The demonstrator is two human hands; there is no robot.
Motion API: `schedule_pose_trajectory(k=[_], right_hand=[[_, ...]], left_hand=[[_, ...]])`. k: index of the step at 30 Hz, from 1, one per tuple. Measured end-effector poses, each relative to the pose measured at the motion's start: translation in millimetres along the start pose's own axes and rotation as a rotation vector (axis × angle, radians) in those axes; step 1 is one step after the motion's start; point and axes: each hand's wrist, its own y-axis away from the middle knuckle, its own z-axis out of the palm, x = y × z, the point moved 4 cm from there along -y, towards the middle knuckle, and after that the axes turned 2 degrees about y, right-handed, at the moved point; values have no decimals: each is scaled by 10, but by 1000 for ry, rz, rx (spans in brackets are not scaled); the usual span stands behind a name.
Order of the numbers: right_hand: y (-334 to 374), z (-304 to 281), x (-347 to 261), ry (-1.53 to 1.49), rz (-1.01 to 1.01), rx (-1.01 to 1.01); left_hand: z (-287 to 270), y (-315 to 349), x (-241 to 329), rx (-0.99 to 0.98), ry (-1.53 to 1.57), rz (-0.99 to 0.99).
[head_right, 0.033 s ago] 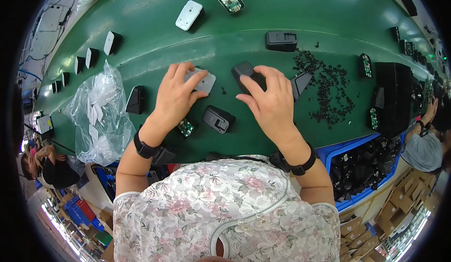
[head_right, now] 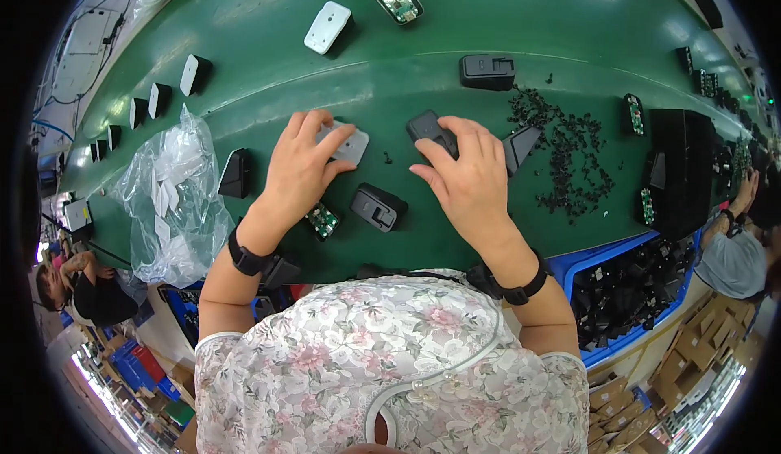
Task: Assembling electronic key fobs by placing circuit boards into plastic housings on a production line.
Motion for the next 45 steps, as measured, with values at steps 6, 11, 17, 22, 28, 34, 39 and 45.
schedule_pose_trajectory(k=[6,11,17,22,28,34,39,45], right_hand=[[3,91,18,-72,106,5],[-1,86,9,-2,103,-43],[-181,38,-221,-16,-104,45],[-250,315,-350,-8,-251,-143],[-258,409,-369,51,-215,-227],[-247,331,-306,-14,-151,-220],[-480,45,-131,-938,389,-97],[-528,94,-180,-1460,543,-42]], left_hand=[[-161,204,-59,-188,-14,-47],[-174,268,-73,-234,75,-107],[-199,268,-67,-141,-6,-85],[-143,273,-52,-212,-2,-105],[-182,319,-79,-280,58,-105],[-398,206,-136,58,737,-524],[-236,111,-20,104,908,-628],[-210,-165,219,209,745,-372]])
